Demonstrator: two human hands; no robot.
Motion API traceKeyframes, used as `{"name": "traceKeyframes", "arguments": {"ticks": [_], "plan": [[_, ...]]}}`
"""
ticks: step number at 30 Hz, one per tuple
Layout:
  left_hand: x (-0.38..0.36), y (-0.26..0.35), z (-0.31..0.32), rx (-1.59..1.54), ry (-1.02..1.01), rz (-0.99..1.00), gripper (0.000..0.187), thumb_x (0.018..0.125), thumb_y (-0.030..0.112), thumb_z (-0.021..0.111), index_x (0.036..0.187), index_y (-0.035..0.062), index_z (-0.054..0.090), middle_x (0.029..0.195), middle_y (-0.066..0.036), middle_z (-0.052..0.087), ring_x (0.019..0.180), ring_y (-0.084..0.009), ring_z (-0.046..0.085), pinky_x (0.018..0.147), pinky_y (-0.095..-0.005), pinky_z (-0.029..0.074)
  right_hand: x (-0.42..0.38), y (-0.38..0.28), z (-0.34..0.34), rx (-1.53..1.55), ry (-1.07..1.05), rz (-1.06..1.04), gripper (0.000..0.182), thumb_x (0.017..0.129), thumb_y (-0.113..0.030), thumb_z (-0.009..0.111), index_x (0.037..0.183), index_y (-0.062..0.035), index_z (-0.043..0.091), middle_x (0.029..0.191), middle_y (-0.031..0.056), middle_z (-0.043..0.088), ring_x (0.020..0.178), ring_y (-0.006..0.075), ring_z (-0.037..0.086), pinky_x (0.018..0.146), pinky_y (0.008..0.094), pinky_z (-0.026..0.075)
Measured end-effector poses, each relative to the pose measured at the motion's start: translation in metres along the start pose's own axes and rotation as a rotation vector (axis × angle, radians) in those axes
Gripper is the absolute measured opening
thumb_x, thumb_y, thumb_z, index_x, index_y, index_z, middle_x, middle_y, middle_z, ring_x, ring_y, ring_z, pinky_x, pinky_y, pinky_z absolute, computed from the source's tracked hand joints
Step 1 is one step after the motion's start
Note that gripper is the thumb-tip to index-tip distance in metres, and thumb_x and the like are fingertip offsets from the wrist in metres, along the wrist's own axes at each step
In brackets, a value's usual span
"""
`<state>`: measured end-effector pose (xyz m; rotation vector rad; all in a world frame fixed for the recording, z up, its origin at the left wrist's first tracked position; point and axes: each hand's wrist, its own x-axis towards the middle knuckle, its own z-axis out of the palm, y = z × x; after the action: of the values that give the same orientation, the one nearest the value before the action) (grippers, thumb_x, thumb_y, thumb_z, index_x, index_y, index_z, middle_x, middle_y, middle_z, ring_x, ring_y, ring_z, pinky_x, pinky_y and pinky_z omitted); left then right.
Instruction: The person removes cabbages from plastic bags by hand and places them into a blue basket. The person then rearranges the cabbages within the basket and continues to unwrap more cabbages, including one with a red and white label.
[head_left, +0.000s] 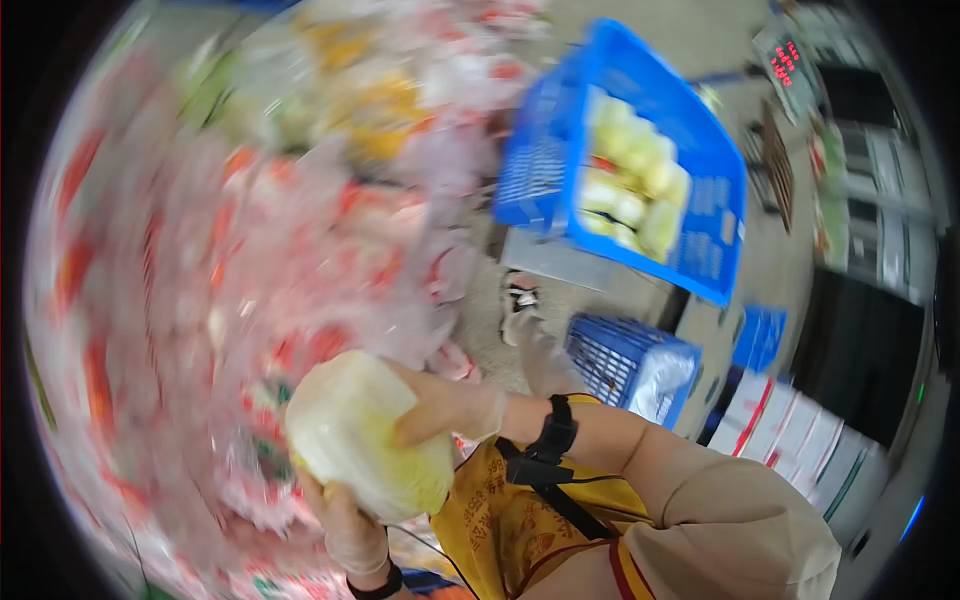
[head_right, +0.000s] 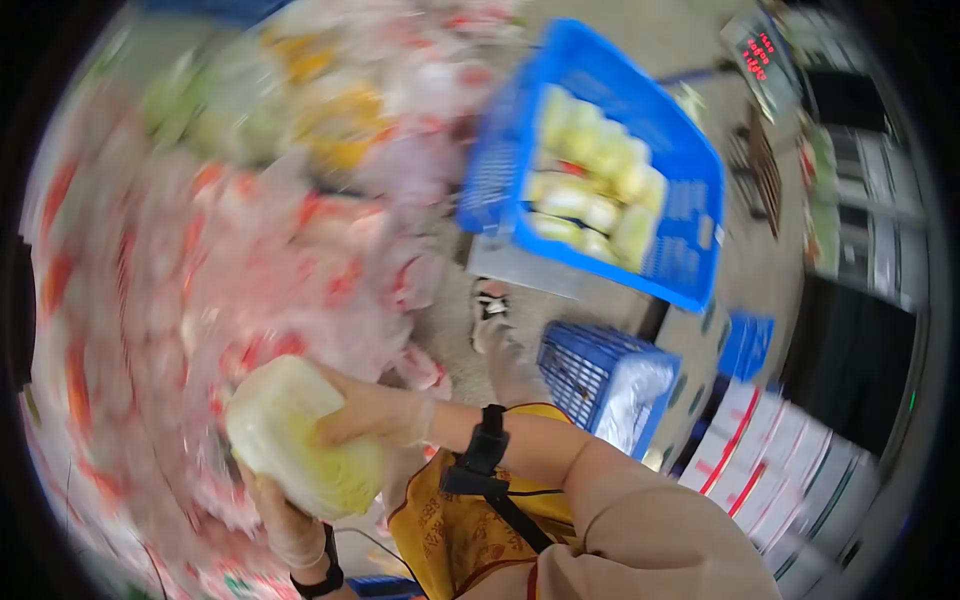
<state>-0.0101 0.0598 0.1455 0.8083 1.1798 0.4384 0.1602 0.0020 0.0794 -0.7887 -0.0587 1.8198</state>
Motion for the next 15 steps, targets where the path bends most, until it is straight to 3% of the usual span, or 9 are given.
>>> {"name": "traceKeyframes", "arguments": {"ticks": [3,5,10,15], "plan": [[0.008,0.024,0.09,0.138,-0.137,-0.025,0.065,0.089,0.023,0.041,0.146,-0.0007,0.019,0.142,-0.014,0.035,0.127,-0.0246,0.039,0.106,-0.035,0.03,-0.06,-0.057,-0.031,0.107,0.056,-0.117,0.096,0.068,-0.029,0.082,0.144,-0.0083,0.026,0.137,0.005,0.043,0.126,0.0144,0.039,0.104,0.0321,0.034],[0.03,0.02,0.155,0.239,-0.334,0.025,0.065,0.09,0.023,0.04,0.147,-0.0003,0.016,0.144,-0.014,0.033,0.13,-0.0245,0.035,0.108,-0.0358,0.027,-0.096,-0.082,-0.068,0.214,0.1,-0.302,0.081,0.075,-0.022,0.076,0.141,-0.0096,0.029,0.129,0.0045,0.047,0.118,0.0142,0.046,0.098,0.0327,0.042],[0.046,-0.005,0.331,0.388,-0.63,0.11,0.062,0.093,0.021,0.043,0.146,0.0006,0.019,0.145,-0.016,0.029,0.131,-0.0247,0.033,0.108,-0.0366,0.025,-0.219,-0.155,-0.163,0.323,0.368,-0.604,0.074,0.079,-0.025,0.071,0.139,-0.0087,0.032,0.127,0.0053,0.05,0.117,0.016,0.048,0.097,0.0336,0.042],[0.056,-0.057,0.451,0.552,-0.657,-0.141,0.061,0.093,0.016,0.05,0.146,0.0043,0.022,0.141,-0.017,0.035,0.127,-0.024,0.037,0.107,-0.0358,0.027,-0.329,-0.19,-0.283,0.383,0.565,-0.781,0.069,0.082,-0.024,0.069,0.138,-0.0051,0.034,0.126,0.0076,0.051,0.114,0.0176,0.051,0.097,0.0336,0.043]]}}
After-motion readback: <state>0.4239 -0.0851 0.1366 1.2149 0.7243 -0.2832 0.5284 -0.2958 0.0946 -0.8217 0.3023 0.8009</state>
